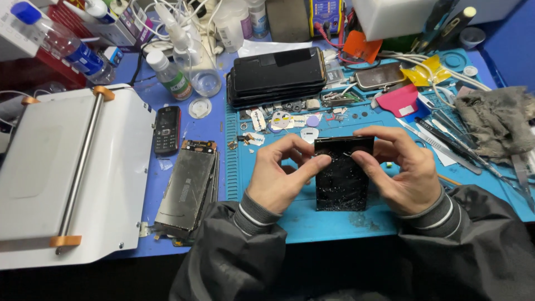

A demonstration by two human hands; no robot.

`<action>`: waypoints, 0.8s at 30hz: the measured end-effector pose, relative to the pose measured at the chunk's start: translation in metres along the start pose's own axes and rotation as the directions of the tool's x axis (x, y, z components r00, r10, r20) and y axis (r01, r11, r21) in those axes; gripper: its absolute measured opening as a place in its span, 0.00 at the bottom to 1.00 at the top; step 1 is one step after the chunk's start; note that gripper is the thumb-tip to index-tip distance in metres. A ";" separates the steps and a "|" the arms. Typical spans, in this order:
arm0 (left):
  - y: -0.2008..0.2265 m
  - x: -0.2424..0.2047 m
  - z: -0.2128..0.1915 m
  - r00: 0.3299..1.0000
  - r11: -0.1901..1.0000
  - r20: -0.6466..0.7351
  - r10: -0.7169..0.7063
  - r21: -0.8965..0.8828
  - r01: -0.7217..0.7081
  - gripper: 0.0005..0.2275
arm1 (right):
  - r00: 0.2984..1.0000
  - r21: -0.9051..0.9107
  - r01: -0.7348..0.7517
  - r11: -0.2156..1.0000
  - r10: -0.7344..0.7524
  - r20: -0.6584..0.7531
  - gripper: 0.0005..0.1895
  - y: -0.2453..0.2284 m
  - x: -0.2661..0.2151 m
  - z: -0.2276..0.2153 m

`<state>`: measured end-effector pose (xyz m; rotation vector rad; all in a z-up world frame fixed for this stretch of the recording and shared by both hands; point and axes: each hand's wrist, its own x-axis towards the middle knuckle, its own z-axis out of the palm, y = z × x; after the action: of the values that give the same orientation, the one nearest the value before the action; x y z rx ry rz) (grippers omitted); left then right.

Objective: Repairing a cracked smartphone screen at a workbench.

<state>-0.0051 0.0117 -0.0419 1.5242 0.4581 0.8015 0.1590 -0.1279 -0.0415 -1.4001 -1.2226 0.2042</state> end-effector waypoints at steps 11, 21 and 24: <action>0.021 -0.005 0.004 0.992 0.961 -0.068 0.106 0.262 -0.085 0.09 | 0.998 -0.166 -0.044 0.985 0.051 0.038 0.17 -0.004 -0.008 -0.002; 0.019 -0.006 -0.004 0.994 0.990 0.049 -0.099 0.103 0.093 0.05 | 0.999 -0.187 -0.022 0.982 0.029 0.038 0.17 -0.005 -0.008 -0.002; 0.027 -0.003 -0.002 0.988 0.975 -0.034 -0.151 0.157 0.154 0.05 | 0.999 -0.170 -0.032 0.985 0.038 0.032 0.17 -0.004 -0.010 -0.002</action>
<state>-0.0134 0.0077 -0.0165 1.6068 0.6609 0.6750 0.1543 -0.1369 -0.0431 -1.5716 -1.2683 0.1519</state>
